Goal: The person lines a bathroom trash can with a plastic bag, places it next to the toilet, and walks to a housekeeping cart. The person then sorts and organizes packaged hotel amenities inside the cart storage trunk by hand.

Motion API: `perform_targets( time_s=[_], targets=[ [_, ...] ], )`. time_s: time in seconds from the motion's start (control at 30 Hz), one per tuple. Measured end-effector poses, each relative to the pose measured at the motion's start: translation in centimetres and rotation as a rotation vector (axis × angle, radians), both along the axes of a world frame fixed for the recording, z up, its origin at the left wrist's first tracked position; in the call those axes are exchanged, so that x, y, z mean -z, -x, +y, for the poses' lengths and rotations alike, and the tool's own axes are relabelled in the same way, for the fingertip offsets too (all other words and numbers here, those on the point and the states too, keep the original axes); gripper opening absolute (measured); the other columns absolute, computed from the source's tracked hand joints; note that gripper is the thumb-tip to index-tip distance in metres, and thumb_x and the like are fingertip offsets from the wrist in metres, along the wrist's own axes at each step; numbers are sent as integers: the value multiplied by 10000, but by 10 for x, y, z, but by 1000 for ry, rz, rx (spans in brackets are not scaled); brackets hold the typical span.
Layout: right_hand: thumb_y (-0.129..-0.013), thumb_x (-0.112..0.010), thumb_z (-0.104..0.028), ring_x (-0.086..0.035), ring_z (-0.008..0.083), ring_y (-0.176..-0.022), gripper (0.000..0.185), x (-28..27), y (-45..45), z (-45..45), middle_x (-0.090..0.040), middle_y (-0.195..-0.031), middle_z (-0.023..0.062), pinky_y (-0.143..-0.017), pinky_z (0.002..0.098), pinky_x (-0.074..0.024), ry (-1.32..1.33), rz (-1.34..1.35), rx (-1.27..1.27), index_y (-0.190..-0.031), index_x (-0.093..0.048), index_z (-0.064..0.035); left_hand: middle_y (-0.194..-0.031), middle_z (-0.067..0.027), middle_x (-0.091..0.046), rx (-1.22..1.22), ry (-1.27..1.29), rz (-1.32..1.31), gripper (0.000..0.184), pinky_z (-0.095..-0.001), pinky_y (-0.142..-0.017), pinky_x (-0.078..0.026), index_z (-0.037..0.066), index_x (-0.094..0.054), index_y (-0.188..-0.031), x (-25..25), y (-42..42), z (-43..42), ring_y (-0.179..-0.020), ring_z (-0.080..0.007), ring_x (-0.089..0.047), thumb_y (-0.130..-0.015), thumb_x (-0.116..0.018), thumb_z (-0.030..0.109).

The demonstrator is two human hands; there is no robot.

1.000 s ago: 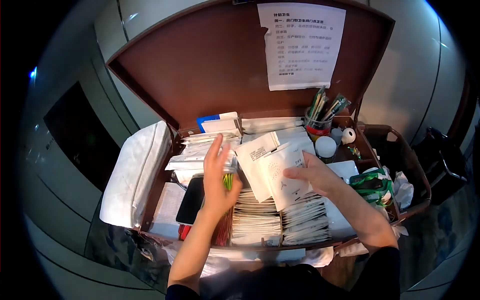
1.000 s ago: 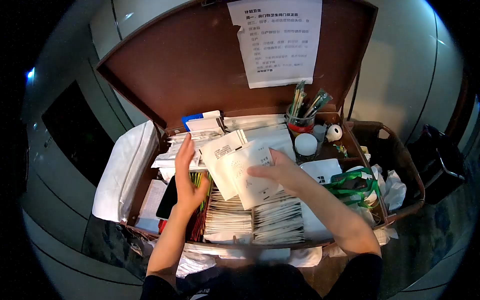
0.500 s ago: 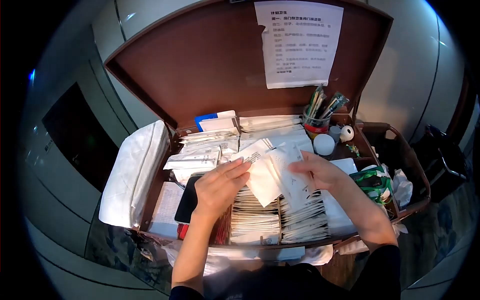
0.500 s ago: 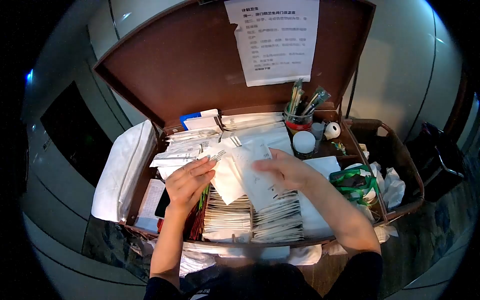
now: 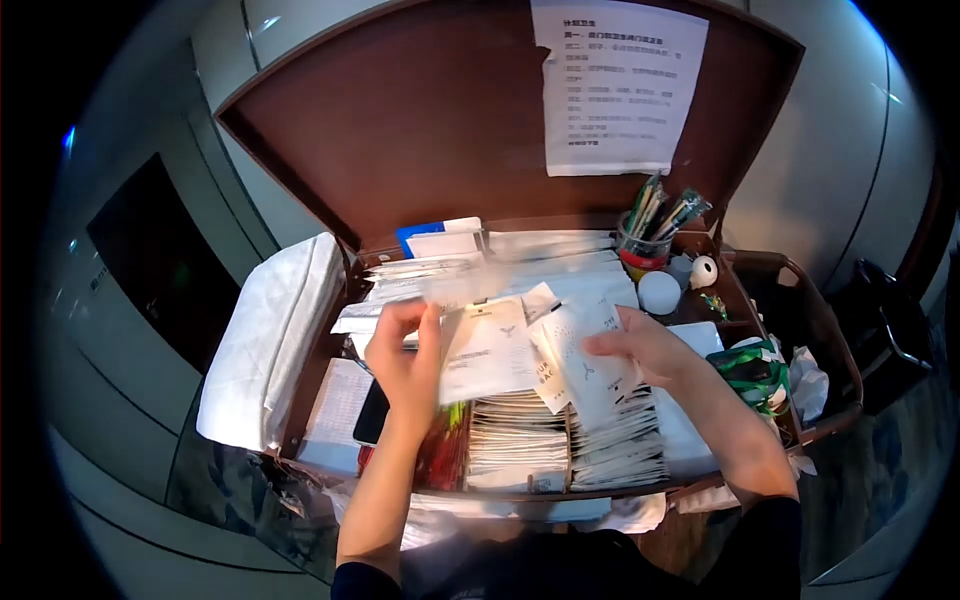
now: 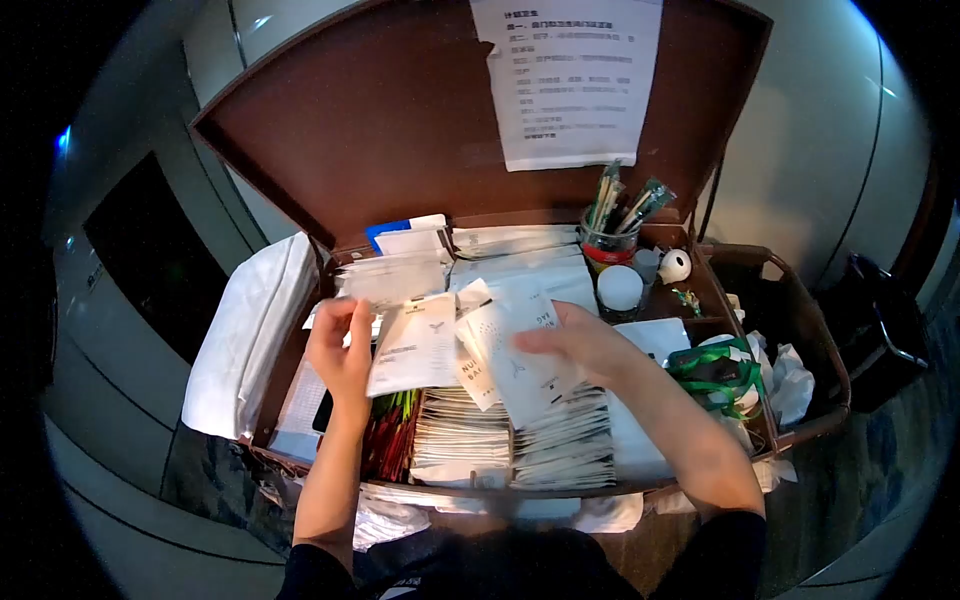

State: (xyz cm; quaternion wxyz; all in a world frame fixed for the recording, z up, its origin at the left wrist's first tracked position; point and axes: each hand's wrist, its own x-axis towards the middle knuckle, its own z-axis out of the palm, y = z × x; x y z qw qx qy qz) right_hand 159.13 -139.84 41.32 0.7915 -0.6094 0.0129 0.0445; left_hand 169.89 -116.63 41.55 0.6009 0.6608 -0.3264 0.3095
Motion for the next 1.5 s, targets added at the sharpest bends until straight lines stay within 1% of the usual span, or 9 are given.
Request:
perform_targets(
  time_s=[0.1, 0.33, 0.5, 0.57, 0.7, 1.03, 1.2, 1.33, 1.5],
  targets=[
    [-741, -660, -140, -580, 172, -888, 426, -2, 1, 4, -589, -1024, 97, -799, 309, -469, 49, -6, 38, -1112, -502, -2, -704, -1, -563, 229, 110, 207, 33, -174, -583, -409, -1, -547, -788, -2, -6, -5, -631, -46, -502, -801, -574, 14],
    [-723, -677, -160, -570, 162, -891, 436, -8, 4, 0, -596, -1011, 90, -813, 305, -447, 186, 14, 22, -1098, -521, -1, -706, 10, -547, 362, 229, 485, 50, -161, -565, -384, 14, -527, -788, 5, -1, -10, -617, -27, -473, -823, -541, 47],
    [-710, -690, -175, -573, 146, -868, 422, -25, 11, -18, -610, -966, 77, -791, 282, -445, 459, -31, 86, -1070, -544, -12, -702, 12, -544, 348, 216, 639, 86, -169, -543, -373, 25, -533, -818, 18, -20, -4, -590, -24, -454, -852, -536, 104],
    [-720, -681, -186, -579, 146, -854, 409, -20, 7, -26, -614, -956, 77, -787, 278, -444, 414, -47, 92, -1070, -545, -23, -707, 25, -545, 491, 308, 740, 86, -173, -546, -373, 36, -539, -816, 22, -27, 0, -593, -23, -457, -847, -545, 117],
    [-733, -665, -178, -572, 153, -881, 418, -17, 4, -28, -605, -1001, 84, -792, 288, -445, 353, -104, 143, -1099, -527, -28, -710, 30, -545, 518, 310, 808, 88, -182, -551, -387, 54, -551, -831, 25, -32, 3, -577, -33, -463, -836, -563, 140],
    [-751, -651, -151, -568, 188, -938, 444, -17, 3, -31, -587, -1052, 119, -838, 312, -440, 218, -98, 173, -1138, -490, -3, -652, 34, -516, 446, 328, 793, 66, -165, -501, -372, 57, -534, -839, 28, -34, 3, -528, -26, -443, -825, -545, 121],
    [-761, -647, -155, -552, 183, -963, 471, -7, -2, -30, -570, -1073, 105, -855, 309, -429, 109, -118, 104, -1163, -458, 2, -718, -20, -537, 446, 237, 874, 122, -218, -537, -475, 29, -488, -906, 27, -17, -6, -583, -73, -524, -819, -536, 101],
    [-767, -648, -163, -543, 169, -966, 480, -3, -2, -6, -561, -1070, 93, -856, 293, -425, 65, -115, 133, -1169, -446, 3, -819, -43, -587, 674, 168, 881, 150, -224, -564, -498, 19, -474, -945, 36, -3, -17, -690, -88, -580, -828, -549, 77],
    [-775, -641, -152, -545, 153, -949, 443, -4, -1, 11, -567, -1047, 87, -846, 283, -427, 113, -102, 226, -1148, -461, 2, -933, -82, -616, 762, 152, 931, 239, -211, -649, -485, -1, -500, -1021, 20, 16, -29, -797, -110, -598, -808, -595, 50]
  ],
)
